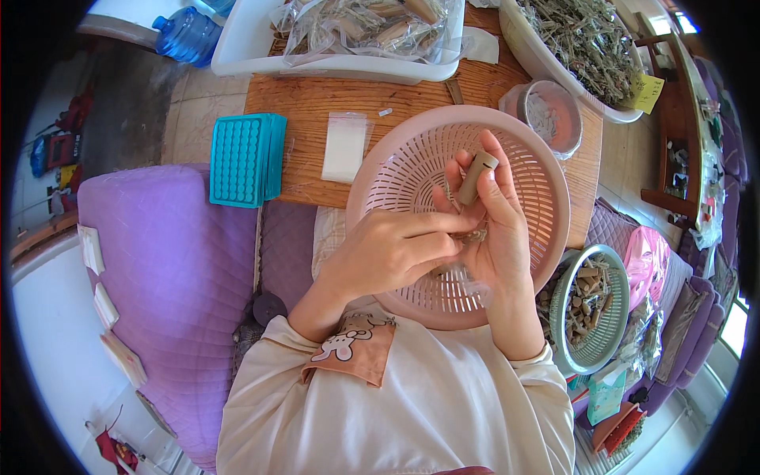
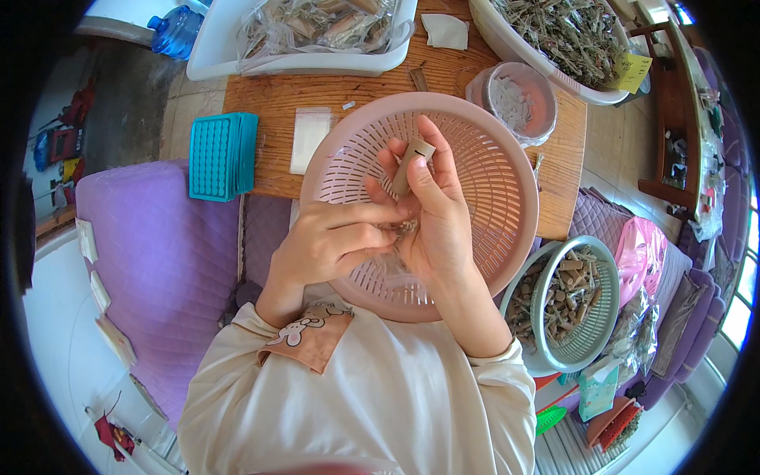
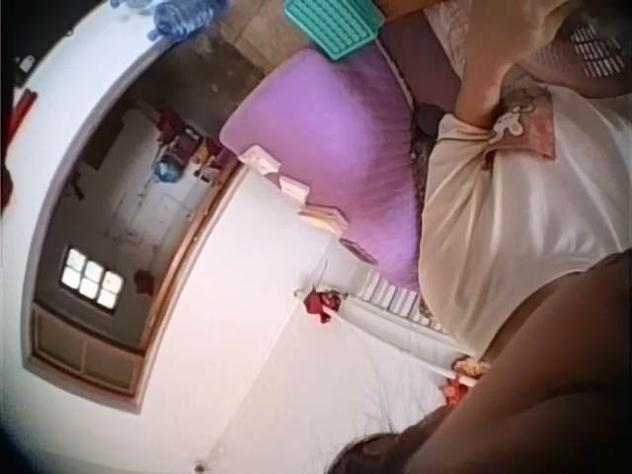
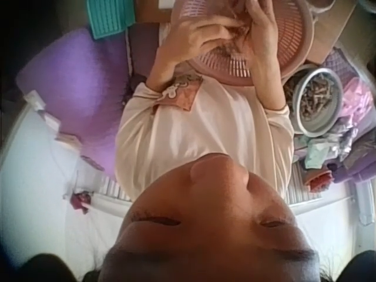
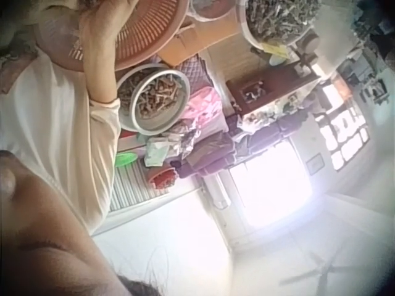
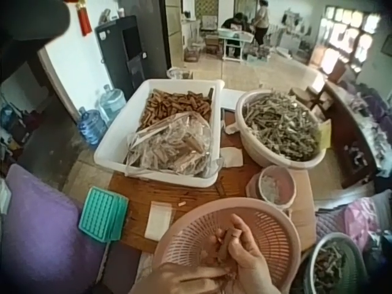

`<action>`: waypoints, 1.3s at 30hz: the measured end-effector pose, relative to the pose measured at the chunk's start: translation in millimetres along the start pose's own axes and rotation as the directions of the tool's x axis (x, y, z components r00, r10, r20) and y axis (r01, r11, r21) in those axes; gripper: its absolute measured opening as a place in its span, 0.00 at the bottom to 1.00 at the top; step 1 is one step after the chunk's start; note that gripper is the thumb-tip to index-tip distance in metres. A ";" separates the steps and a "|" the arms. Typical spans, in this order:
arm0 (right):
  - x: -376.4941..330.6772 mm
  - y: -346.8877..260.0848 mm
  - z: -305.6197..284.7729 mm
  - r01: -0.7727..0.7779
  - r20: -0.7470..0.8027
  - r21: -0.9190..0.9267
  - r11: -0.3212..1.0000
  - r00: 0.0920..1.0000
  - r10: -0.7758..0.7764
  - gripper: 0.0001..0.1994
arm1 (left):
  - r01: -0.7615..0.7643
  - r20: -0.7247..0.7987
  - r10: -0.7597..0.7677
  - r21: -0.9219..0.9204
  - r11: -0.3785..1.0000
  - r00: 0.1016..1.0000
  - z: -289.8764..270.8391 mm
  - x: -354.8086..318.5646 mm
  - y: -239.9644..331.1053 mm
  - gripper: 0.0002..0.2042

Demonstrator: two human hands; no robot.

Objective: The person places small cylindrical components into individual plastic bags by hand.

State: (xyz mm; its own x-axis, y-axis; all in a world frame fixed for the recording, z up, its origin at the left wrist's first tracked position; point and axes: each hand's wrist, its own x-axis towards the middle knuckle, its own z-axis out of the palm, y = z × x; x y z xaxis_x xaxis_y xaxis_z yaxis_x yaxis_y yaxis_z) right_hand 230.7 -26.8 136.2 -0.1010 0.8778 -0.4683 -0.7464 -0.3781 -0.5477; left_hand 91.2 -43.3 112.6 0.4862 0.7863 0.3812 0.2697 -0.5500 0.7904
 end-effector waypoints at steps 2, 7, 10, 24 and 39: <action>0.3 0.5 -0.6 -0.019 0.025 0.054 0.998 1.000 0.018 0.18 | 0.026 0.025 -0.025 -0.035 0.999 0.999 -0.7 1.4 1.1 0.04; 4.5 3.7 -6.2 -0.004 0.016 0.041 0.999 1.000 0.003 0.19 | 0.042 -0.007 -0.044 -0.138 0.990 0.999 3.2 5.2 -2.9 0.04; 6.1 2.5 -11.0 -0.023 0.065 0.086 0.996 0.998 0.018 0.22 | 0.114 -0.013 -0.120 -0.246 0.963 0.993 4.9 5.7 -5.2 0.05; -5.6 19.0 -16.8 0.108 0.171 -0.326 0.939 0.984 -0.054 0.21 | 0.201 -0.403 -0.541 -0.634 0.747 0.738 17.5 6.7 -9.6 0.05; -7.7 -26.3 -17.4 0.375 -0.004 -0.433 0.820 0.909 -0.417 0.16 | 0.481 -0.264 -0.687 -0.547 0.685 0.677 1.0 2.6 -16.4 0.12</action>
State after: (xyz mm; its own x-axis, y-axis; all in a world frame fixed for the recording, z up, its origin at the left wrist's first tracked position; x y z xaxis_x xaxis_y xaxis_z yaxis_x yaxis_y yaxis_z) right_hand 262.6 -28.8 142.1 0.2222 0.9543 -0.1998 -0.3653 -0.1085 -0.9245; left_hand 88.8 -32.5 100.1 -0.0752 0.9845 -0.1584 -0.0360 0.1561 0.9871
